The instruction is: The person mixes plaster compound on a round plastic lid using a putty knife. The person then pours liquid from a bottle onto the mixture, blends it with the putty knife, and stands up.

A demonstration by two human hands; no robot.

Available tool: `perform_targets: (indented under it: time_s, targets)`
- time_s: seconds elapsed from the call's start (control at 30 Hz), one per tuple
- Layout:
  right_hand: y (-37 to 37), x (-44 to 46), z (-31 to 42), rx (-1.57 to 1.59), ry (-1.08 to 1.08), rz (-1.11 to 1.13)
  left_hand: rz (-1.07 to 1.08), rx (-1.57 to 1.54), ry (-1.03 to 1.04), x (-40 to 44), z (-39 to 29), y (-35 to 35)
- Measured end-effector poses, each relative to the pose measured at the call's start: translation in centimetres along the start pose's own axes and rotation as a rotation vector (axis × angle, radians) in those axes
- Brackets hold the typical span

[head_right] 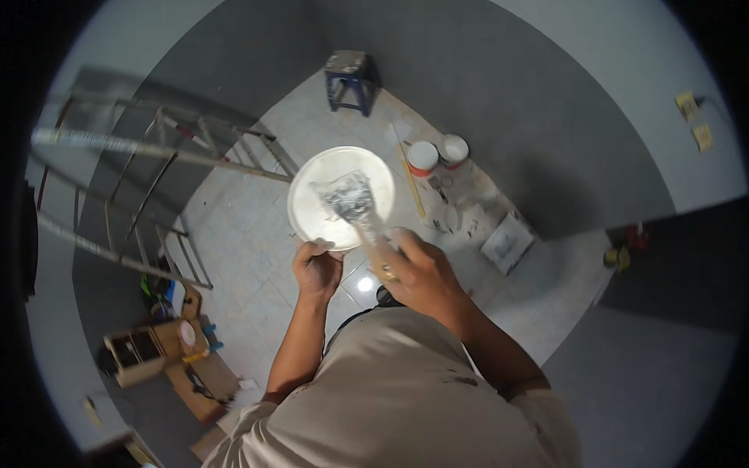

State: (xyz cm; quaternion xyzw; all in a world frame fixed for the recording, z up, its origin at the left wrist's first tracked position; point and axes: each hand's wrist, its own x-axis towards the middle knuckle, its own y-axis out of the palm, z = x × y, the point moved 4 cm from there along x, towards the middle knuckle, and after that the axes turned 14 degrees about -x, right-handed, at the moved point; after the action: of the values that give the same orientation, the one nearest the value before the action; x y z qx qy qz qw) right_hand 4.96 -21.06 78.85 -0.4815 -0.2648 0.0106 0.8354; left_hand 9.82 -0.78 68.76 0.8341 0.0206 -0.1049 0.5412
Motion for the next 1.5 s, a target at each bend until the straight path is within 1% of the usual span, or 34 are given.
perform_targets:
  time_s: [0.07,0.17,0.2,0.23,0.27,0.33,0.37,0.4,0.47,0.53,0.6,0.67,0.73,0.77,0.8,0.87,0.9,0.93,0.97,1.0,1.03,1.07,1.13,1.2,1.23,1.27,1.33,1.4,1.43,1.47,1.5]
  targets:
    - [1.5,-0.3,-1.2,0.033,0.005,0.034,-0.006,-0.035,-0.031,1.5,-0.3,-0.3]
    - [3.5,0.0,-2.4,0.120,0.042,0.054,-0.107,-0.004,-0.012,3.5,-2.1,-0.9]
    - [4.2,0.7,-2.5,0.152,0.024,0.049,-0.125,0.014,-0.032,4.2,-2.9,-1.1]
    - [4.7,1.7,-2.9,0.182,-0.007,0.041,-0.107,0.025,0.012,5.3,-4.0,-1.0]
    - [4.9,2.9,-3.6,0.193,0.006,0.042,-0.087,0.034,0.061,6.2,-5.0,-0.9]
    - [4.9,5.8,-4.9,0.398,0.039,0.050,-0.079,0.056,0.080,8.3,-6.6,-0.2]
    - [6.1,6.2,-6.3,0.432,0.112,0.138,-0.062,0.071,0.100,9.6,-7.7,-0.1]
    - [6.6,7.0,-7.7,0.405,0.215,0.246,-0.043,0.084,0.118,11.1,-8.6,0.0]
    - [10.9,6.8,-11.8,0.381,0.271,0.323,-0.076,0.103,0.117,14.1,-10.0,-0.5]
    - [15.1,4.2,-15.7,0.171,0.310,0.431,-0.112,0.141,0.161,16.5,-11.5,-1.6]
    - [17.4,3.1,-18.8,0.033,0.480,0.605,-0.106,0.128,0.128,20.6,-13.0,-3.2]
    - [20.6,1.6,-21.9,-0.044,0.675,0.732,-0.067,0.154,0.055,25.1,-14.6,-5.0]
    - [24.9,-2.1,-25.4,0.001,0.832,0.661,-0.062,0.135,0.014,30.0,-15.5,-5.5]
    - [26.4,-3.9,-26.1,0.095,1.007,0.631,-0.045,0.114,-0.008,31.3,-16.2,-5.7]
    - [27.9,-5.8,-26.8,0.183,1.183,0.576,-0.043,0.117,-0.028,34.4,-16.7,-5.3]
    - [33.8,-16.5,-27.9,0.060,1.374,0.366,0.038,0.167,-0.076,39.3,-17.8,-4.3]
    - [39.7,-27.0,-27.6,-0.613,1.140,0.108,0.058,0.154,-0.127,41.7,-18.4,-4.2]
    - [41.3,-31.6,-25.9,-0.458,1.433,0.475,0.074,0.156,-0.123,44.0,-19.1,-3.8]
    - [45.0,-37.6,-23.6,-0.330,1.686,0.483,0.066,0.173,-0.164,46.1,-19.6,-3.3]
    - [41.5,-30.3,-17.9,0.142,2.088,0.672,0.057,0.193,-0.203,47.7,-20.4,-3.4]
    - [44.4,-32.6,-15.4,0.262,2.158,0.568,0.081,0.205,-0.241,50.2,-20.6,-2.7]
    - [46.1,-30.4,-12.1,0.353,2.336,0.456,0.097,0.223,-0.241,52.2,-21.0,-2.4]
    - [50.6,-26.5,-7.9,0.635,2.489,0.513,0.121,0.168,-0.343,56.8,-20.6,-2.6]
    - [52.9,-18.2,-6.5,0.796,2.432,0.345,0.149,0.200,-0.375,61.6,-20.0,-3.5]
    - [54.3,-15.8,-8.3,0.884,2.425,0.345,0.054,0.249,-0.404,65.2,-17.8,-4.4]
    - [57.0,-13.8,-9.6,0.917,2.425,0.395,-0.011,0.287,-0.434,68.1,-16.7,-5.5]
    - [61.8,-8.0,-13.2,1.071,2.336,0.312,-0.040,0.293,-0.484,74.2,-15.1,-8.8]
    - [64.8,-1.1,-17.7,0.961,2.248,0.229,-0.021,0.314,-0.520,79.8,-13.4,-12.1]
    - [66.5,1.7,-20.3,0.993,2.167,0.174,-0.051,0.318,-0.521,83.0,-12.4,-14.8]
    - [67.3,4.6,-23.8,0.982,2.103,0.222,-0.082,0.321,-0.522,86.1,-11.5,-17.5]
    - [69.6,6.5,-27.7,0.905,2.027,0.284,-0.091,0.332,-0.521,89.6,-10.2,-19.8]
